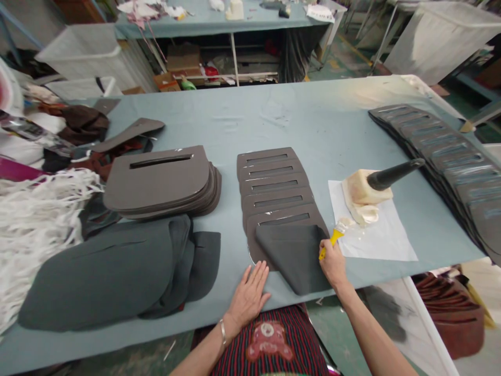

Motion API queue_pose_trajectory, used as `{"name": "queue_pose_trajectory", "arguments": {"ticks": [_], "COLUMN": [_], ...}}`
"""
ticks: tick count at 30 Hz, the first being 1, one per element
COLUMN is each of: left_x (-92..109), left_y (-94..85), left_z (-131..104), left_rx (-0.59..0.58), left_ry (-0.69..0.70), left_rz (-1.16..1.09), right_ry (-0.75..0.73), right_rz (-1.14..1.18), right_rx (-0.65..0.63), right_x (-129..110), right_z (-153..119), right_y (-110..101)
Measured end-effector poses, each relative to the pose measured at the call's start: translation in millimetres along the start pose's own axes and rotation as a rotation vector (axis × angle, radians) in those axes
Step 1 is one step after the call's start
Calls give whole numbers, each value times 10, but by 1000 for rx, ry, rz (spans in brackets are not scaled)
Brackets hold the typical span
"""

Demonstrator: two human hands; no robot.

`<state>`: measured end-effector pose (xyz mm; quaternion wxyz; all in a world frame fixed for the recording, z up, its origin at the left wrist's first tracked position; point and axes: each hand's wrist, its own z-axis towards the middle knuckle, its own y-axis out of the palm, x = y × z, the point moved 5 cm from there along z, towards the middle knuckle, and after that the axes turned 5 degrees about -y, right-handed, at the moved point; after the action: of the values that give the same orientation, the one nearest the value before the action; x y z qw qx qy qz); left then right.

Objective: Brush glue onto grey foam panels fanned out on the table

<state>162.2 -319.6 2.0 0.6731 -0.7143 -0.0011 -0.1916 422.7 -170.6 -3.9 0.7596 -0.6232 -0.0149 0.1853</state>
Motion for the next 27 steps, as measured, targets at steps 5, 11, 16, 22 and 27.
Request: {"name": "queue_pose_trajectory", "arguments": {"ticks": [5, 11, 16, 22, 27], "left_x": [-260, -549, -726, -519, -327], "left_y": [-54, -384, -415, -448, -435], "left_z": [-169, -99, 350, 626, 559], "left_rx": [152, 363, 347, 141, 16], "left_ry": [-310, -610, -681, -528, -572], "left_rz": [9, -164, -764, -1467, -1604], "right_ry": [13, -56, -363, -367, -63], "right_rz": [0, 155, 491, 674, 556], "right_rx": [13, 79, 63, 195, 125], "right_x": [-5, -236, -918, -1157, -528], "right_z": [13, 98, 13, 9, 332], "right_y": [-17, -336, -1127, -2099, -1669]}}
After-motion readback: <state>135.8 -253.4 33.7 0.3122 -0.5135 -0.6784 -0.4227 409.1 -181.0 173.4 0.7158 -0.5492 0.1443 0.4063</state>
